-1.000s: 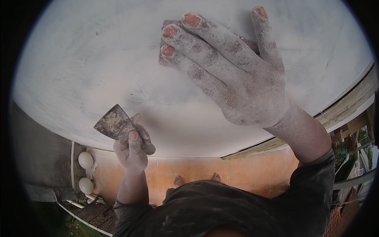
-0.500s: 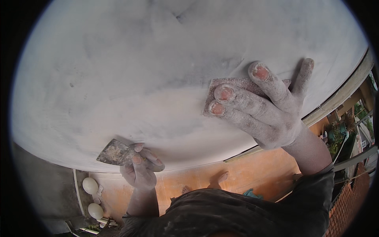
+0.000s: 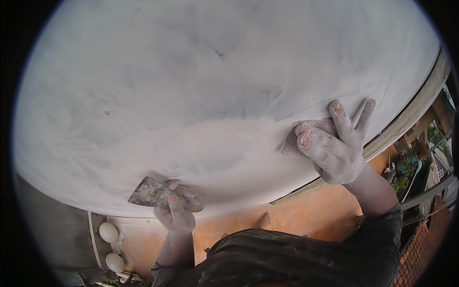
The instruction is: The person smooths a white wall surface using a sanding block in one hand and a putty knife in the other. They repeatedly rub the wall and scrape along the edges to even out the surface.
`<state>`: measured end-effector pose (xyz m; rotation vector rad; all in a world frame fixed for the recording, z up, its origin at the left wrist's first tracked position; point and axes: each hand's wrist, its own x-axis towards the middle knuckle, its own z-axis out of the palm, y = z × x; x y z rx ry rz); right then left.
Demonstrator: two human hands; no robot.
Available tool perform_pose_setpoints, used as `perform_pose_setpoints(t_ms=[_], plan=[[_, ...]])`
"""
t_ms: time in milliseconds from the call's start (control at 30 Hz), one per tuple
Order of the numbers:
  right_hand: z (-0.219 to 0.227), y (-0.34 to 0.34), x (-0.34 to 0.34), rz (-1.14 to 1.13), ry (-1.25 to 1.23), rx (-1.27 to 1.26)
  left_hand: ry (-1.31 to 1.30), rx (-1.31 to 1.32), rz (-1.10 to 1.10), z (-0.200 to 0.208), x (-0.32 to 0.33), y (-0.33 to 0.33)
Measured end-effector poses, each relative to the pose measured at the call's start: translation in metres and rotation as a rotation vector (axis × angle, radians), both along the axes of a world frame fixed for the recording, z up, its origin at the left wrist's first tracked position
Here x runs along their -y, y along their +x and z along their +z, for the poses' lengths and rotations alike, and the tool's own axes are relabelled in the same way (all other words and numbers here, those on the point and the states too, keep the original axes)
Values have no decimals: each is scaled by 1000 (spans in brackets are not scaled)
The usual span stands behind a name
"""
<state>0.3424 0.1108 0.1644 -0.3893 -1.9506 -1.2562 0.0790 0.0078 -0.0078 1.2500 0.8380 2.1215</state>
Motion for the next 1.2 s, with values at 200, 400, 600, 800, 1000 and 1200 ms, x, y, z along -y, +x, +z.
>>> perform_pose_setpoints(t_ms=[200,400,600,800,1000,1200], plan=[[2,-41,-20,223,40,-11,10,-23,94,0,-1,1],[-8,0,-1,64,-72,-43,42,31,33,1,-4,1],[-3,-42,-15,307,-61,-103,-12,35,28,7,-4,0],[-24,4,4,52,-209,-109,-16,48,-34,6,-4,-2],[-18,-34,-14,243,-119,-112,-53,42,-11,7,-2,-4],[-21,12,10,13,-280,-95,-64,20,-31,4,-3,-7]])
